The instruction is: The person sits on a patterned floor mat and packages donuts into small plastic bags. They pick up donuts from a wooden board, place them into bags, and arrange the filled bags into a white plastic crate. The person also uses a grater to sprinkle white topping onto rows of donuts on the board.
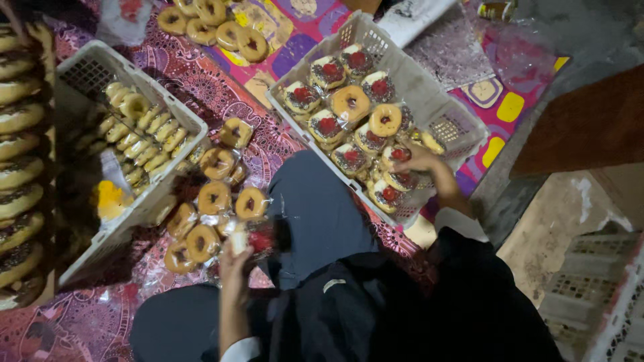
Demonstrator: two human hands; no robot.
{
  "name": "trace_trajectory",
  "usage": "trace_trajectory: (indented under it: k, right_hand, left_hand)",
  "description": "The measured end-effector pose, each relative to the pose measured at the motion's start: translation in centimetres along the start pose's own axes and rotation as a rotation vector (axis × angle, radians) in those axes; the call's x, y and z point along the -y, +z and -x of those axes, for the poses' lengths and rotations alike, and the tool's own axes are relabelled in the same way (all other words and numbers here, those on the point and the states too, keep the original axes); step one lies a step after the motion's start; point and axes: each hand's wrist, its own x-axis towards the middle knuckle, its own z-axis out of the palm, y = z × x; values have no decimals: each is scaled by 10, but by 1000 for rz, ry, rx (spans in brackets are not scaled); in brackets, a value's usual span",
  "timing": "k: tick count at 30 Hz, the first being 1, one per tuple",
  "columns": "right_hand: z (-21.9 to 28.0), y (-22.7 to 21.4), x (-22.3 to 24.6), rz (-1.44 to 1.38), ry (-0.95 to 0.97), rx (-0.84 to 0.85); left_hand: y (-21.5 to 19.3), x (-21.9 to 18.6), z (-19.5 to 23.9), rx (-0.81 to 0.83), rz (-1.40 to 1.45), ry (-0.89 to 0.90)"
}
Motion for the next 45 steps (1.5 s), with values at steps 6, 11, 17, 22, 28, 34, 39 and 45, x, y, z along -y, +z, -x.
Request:
trace_trajectory:
  k: [6, 11, 17, 22, 28, 34, 39, 45]
  right_hand:
    - [36, 3, -1, 419, 337, -472]
    - [53, 25, 5, 11, 92, -374]
    - [56, 44, 37, -73, 199, -176]
    - [38, 43, 66, 333, 143, -470]
    - [-63, 38, 74, 265, 93, -816]
    - [-53, 8, 62, -1048, -61, -666]
    - [-64, -11, 59, -1681, -178, -245]
    - [-137, -14, 113, -525, -70, -447]
  left_hand:
    - [-77, -7, -1, -123, 121, 109]
    - [-140, 31, -14, -224, 111, 196]
    - [-168, 59, -25, -304, 82, 74]
    - [-165, 56, -27, -319, 99, 108]
    - [-159, 59, -36, -389, 120, 49]
    - [-154, 51, -38, -456, -2, 12]
    - [-149, 42, -42, -340, 153, 65]
    - [-149, 48, -40, -381, 173, 194]
